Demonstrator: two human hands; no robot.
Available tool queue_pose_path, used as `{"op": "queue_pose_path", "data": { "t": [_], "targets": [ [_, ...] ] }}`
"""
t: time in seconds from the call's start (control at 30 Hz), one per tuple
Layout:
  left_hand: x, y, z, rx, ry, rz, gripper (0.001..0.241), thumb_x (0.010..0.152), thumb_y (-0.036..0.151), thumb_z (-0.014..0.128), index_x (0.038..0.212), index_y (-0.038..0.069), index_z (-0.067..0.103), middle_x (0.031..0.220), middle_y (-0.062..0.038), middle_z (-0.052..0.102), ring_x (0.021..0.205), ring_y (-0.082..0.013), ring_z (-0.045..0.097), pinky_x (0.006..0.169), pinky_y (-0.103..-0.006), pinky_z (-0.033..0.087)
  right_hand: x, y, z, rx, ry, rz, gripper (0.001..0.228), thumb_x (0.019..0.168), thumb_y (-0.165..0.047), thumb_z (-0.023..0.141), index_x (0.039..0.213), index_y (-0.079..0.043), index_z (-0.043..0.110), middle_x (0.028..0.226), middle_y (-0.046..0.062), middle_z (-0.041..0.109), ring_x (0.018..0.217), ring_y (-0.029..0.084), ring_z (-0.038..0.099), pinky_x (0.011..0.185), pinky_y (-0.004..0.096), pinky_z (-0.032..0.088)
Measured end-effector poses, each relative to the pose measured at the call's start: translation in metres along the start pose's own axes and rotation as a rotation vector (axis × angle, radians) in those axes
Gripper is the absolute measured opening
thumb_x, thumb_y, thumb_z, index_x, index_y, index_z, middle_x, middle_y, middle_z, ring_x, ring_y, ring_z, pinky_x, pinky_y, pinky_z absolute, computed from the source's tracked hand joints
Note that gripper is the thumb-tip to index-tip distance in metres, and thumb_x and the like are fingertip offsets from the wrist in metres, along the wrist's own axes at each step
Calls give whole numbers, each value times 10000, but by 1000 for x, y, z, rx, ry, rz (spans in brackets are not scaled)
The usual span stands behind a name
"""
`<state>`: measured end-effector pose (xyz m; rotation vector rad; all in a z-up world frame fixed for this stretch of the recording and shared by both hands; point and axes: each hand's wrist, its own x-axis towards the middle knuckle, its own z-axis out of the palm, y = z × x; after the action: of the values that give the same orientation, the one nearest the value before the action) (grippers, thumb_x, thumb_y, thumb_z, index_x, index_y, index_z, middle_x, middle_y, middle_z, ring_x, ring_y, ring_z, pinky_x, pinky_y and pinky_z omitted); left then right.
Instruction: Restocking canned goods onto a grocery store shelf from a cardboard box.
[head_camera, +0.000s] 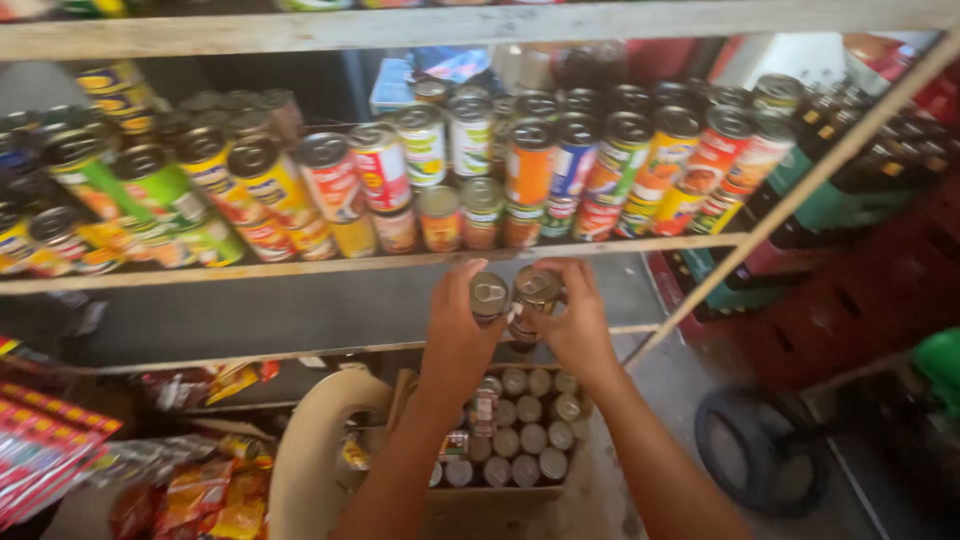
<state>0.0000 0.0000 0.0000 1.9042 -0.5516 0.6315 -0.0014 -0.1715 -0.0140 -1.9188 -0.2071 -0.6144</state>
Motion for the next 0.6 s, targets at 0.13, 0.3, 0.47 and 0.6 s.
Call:
{"op": "queue_pose_path", "data": {
  "t": [0.13,0.3,0.47,0.6],
  "targets": [
    [-4,-10,20,-28,-63,51,691,787,144,862,1357,15,492,1320,-223,564,1269,-435,515,1068,-492,421,-12,11,-13,-77,54,-3,589,661,74,804,1201,-44,600,1205,121,578,1112,271,651,892,345,597],
    [-1,-4,44,-37,-143,-34,673,727,41,837,1325,33,529,1309,-219,579,1244,-420,547,1005,-474,470,-17,-12,-38,-93,78,214,570,658,44,789,1189,-66,610,1170,120,570,1048,274,671,843,369,573],
    [-3,5,70,-134,-127,80,681,723,20,852,1323,34,531,1289,-210,595,1219,-413,577,1031,-465,484,-26,-3,-58,-220,183,90,583,628,45,824,1166,-59,625,1164,124,588,1088,306,638,913,378,541],
    [0,10,84,-144,-144,159,687,727,29,864,1321,31,521,1284,-208,600,1211,-412,577,1042,-463,464,-29,5,-70,-209,227,111,577,634,44,814,1167,-69,625,1162,113,597,1092,293,653,925,364,546]
  ]
}}
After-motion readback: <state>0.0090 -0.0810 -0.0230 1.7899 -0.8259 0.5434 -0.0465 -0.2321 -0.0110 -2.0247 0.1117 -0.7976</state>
